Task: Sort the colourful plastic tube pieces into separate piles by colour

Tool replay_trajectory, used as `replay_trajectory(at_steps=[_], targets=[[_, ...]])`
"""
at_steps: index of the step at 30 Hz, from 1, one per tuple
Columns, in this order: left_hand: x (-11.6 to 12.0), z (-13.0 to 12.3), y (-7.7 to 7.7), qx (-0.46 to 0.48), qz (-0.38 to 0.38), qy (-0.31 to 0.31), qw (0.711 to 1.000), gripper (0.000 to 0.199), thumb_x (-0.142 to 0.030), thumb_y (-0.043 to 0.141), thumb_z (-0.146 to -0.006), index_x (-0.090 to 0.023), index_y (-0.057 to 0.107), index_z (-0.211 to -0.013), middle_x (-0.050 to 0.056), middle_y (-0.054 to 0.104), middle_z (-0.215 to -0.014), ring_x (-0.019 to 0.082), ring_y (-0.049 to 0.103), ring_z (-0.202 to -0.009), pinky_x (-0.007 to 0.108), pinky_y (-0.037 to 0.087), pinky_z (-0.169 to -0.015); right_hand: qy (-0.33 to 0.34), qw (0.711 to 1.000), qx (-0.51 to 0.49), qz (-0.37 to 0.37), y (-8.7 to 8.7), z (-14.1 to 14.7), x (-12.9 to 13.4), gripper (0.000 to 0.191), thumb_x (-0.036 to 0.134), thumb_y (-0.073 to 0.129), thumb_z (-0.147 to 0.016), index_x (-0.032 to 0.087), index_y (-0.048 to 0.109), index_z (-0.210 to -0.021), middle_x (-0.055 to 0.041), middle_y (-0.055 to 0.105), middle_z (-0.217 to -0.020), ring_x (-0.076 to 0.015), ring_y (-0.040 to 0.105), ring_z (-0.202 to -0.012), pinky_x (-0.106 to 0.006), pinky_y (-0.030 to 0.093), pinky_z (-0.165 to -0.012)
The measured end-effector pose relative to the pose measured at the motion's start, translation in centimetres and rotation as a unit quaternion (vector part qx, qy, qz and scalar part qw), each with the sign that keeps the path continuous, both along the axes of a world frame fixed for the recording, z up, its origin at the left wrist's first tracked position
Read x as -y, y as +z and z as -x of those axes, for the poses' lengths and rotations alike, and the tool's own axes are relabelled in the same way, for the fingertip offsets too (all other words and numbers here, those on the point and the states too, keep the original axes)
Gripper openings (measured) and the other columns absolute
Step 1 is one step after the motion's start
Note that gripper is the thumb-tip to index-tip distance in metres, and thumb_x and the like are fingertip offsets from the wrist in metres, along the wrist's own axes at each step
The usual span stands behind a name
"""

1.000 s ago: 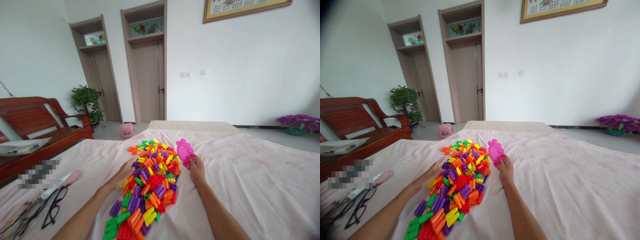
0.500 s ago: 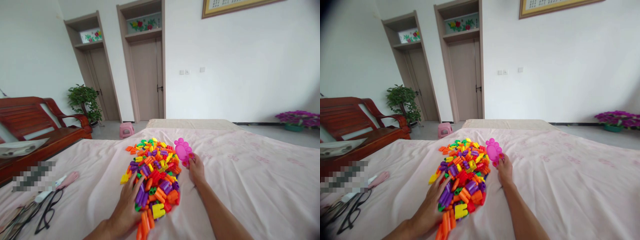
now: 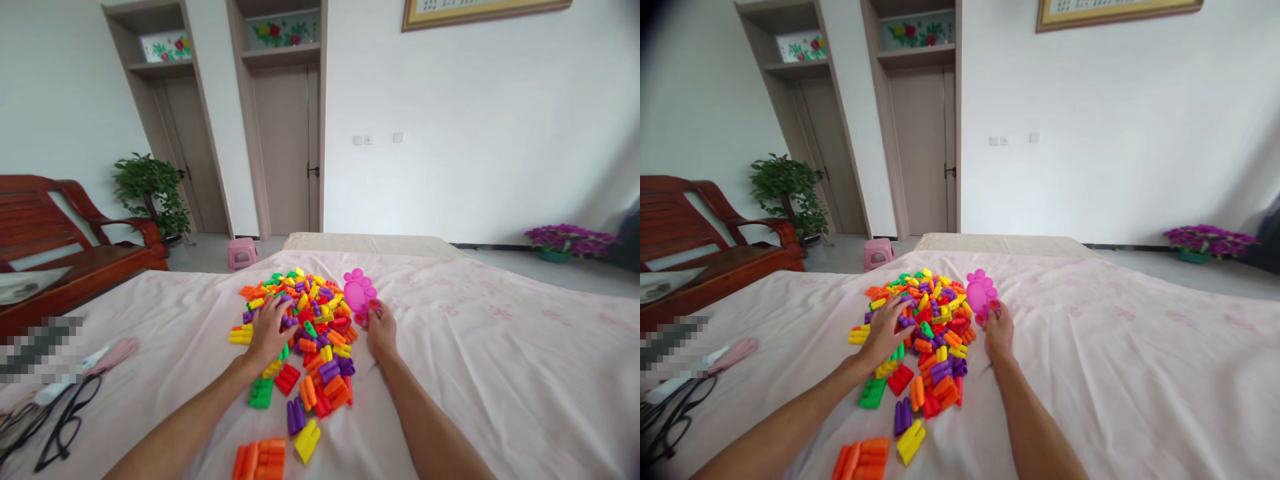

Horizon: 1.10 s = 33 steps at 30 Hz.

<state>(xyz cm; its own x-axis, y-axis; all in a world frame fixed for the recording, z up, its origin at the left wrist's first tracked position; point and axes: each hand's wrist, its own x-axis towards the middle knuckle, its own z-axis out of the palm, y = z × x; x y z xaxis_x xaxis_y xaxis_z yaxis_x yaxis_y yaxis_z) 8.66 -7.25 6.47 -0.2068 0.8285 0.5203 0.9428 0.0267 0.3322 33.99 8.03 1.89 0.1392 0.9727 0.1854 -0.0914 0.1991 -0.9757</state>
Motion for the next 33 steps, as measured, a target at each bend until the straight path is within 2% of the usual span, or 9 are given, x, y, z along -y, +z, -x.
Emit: replay_trajectory(at_steps=[3, 7, 10, 13, 20, 24, 27, 30, 33], targets=[[3.8, 0.4, -0.1, -0.034, -0.016, -0.018, 0.999, 0.055, -0.019, 0.052, -0.086, -0.025, 0.053, -0.141, 0.012, 0.049, -0.149, 0.031, 0.04, -0.142, 0.056, 0.034, -0.114, -0.017, 1.0, 0.002, -0.005, -0.1, -0.3, -0.1, 0.048, 0.046, 0.061, -0.072, 0.017, 0.063, -0.11, -0.0025, 0.067, -0.082, -0.0149, 0.062, -0.059, -0.025, 0.052, -0.05], [11.3, -0.9, -3.3, -0.151, -0.045, -0.115, 0.981, 0.06, -0.039, 0.052, -0.09, -0.033, 0.042, -0.15, 0.009, 0.038, -0.158, 0.032, 0.033, -0.146, 0.056, 0.026, -0.118, -0.012, 1.0, 0.007, -0.004, 0.1, -0.1, 0.1, 0.044, 0.045, 0.058, -0.076, 0.018, 0.063, -0.11, -0.0023, 0.067, -0.083, -0.0148, 0.061, -0.06, -0.025, 0.051, -0.05], [13.9, -2.7, -5.1, -0.252, -0.07, -0.182, 0.948, 0.06, -0.04, 0.058, -0.09, -0.044, 0.042, -0.148, 0.004, 0.037, -0.159, 0.031, 0.034, -0.144, 0.055, 0.021, -0.12, -0.007, 0.999, 0.029, -0.02, 0.0, 0.2, 0.2, 0.039, 0.043, 0.056, -0.077, 0.018, 0.064, -0.107, -0.0025, 0.067, -0.083, -0.0149, 0.06, -0.063, -0.024, 0.05, -0.05], [12.8, -3.9, -4.4, -0.296, -0.045, -0.222, 0.928, 0.063, -0.043, 0.063, -0.087, -0.045, 0.043, -0.147, 0.006, 0.033, -0.161, 0.033, 0.032, -0.145, 0.058, 0.022, -0.119, -0.005, 0.999, 0.024, -0.031, -0.4, 0.3, 0.2, 0.039, 0.045, 0.058, -0.077, 0.018, 0.066, -0.103, -0.003, 0.068, -0.083, -0.0143, 0.06, -0.064, -0.023, 0.049, -0.051], [4.6, -2.0, -1.3, -0.306, -0.026, -0.216, 0.927, 0.052, -0.053, 0.056, -0.091, -0.038, 0.053, -0.141, 0.012, 0.031, -0.161, 0.034, 0.027, -0.148, 0.066, 0.02, -0.116, -0.01, 1.0, -0.017, -0.017, -1.1, -0.3, 0.0, 0.045, 0.047, 0.057, -0.078, 0.019, 0.062, -0.113, -0.0036, 0.069, -0.088, -0.0151, 0.062, -0.066, -0.024, 0.051, -0.052], [2.3, -1.4, -1.2, -0.243, -0.031, -0.142, 0.959, 0.03, -0.039, 0.055, -0.094, -0.034, 0.069, -0.12, 0.01, 0.039, -0.157, 0.034, 0.03, -0.146, 0.068, 0.02, -0.114, -0.019, 0.999, -0.019, -0.02, -0.8, -0.5, 0.0, 0.043, 0.047, 0.059, -0.077, 0.019, 0.063, -0.11, -0.0028, 0.068, -0.084, -0.0153, 0.062, -0.063, -0.025, 0.052, -0.051], [2.9, -2.9, -0.5, -0.185, -0.062, -0.074, 0.978, 0.029, -0.023, 0.05, -0.095, -0.028, 0.072, -0.114, 0.011, 0.047, -0.15, 0.033, 0.032, -0.145, 0.066, 0.021, -0.115, -0.023, 1.0, -0.007, -0.018, -0.6, -0.6, -0.1, 0.042, 0.045, 0.058, -0.078, 0.019, 0.062, -0.11, -0.0027, 0.067, -0.084, -0.016, 0.063, -0.063, -0.025, 0.053, -0.051], [4.8, -6.1, 0.6, -0.193, -0.05, -0.175, 0.964, 0.033, -0.031, 0.052, -0.094, -0.029, 0.065, -0.125, 0.01, 0.042, -0.155, 0.033, 0.027, -0.147, 0.066, 0.013, -0.118, -0.027, 1.0, -0.004, -0.005, -0.4, -0.6, -0.2, 0.044, 0.046, 0.058, -0.077, 0.019, 0.062, -0.112, -0.0031, 0.067, -0.085, -0.0165, 0.064, -0.064, -0.026, 0.053, -0.051], [5.9, -9.4, 0.6, -0.237, -0.004, -0.351, 0.906, 0.042, -0.052, 0.055, -0.09, -0.033, 0.062, -0.127, 0.007, 0.042, -0.155, 0.033, 0.025, -0.148, 0.067, 0.006, -0.119, -0.02, 1.0, -0.006, 0.002, -0.3, -0.5, -0.2, 0.047, 0.047, 0.06, -0.075, 0.019, 0.061, -0.113, -0.0044, 0.068, -0.089, -0.0173, 0.065, -0.065, -0.026, 0.053, -0.05]])
